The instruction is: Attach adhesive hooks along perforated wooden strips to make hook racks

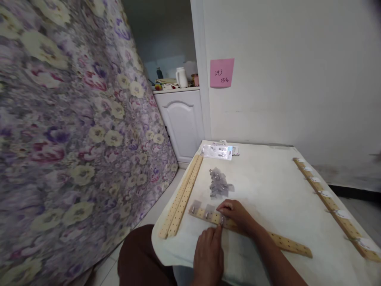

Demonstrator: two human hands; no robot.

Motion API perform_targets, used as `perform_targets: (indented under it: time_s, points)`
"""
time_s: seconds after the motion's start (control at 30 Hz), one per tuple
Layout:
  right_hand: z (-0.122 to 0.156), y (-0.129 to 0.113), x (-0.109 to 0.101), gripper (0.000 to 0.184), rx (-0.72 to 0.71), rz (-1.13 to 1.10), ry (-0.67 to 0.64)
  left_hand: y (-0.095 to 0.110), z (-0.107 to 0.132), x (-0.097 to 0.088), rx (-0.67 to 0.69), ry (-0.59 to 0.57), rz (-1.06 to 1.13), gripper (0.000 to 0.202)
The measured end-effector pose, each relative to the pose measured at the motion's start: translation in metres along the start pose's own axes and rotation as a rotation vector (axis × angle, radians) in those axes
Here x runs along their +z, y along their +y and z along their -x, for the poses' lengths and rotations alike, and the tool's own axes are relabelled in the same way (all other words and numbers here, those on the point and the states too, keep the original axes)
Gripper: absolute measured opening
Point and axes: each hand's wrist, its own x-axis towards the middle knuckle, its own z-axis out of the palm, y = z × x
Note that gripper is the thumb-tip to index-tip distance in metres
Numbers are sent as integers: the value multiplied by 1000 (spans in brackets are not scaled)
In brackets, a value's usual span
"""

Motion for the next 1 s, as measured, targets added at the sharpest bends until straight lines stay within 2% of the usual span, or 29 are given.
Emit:
perform_targets:
  time_s: [0.4,0.6,0.83,1.0]
  points:
    - [8,-10,0,20,31,-42,21,1,-1,-2,-17,-23,-15,58]
    - [11,-9,-5,34,53,-15,-52,1,-3,-2,-21,-44,-6,59]
    - [12,-7,-5,34,39,-18,-28,4,-4,-5,-32,-50,-18,58]
    - [9,-7,-3,30,82,-106,-31,5,-3,-4,-43,-42,-25,59]
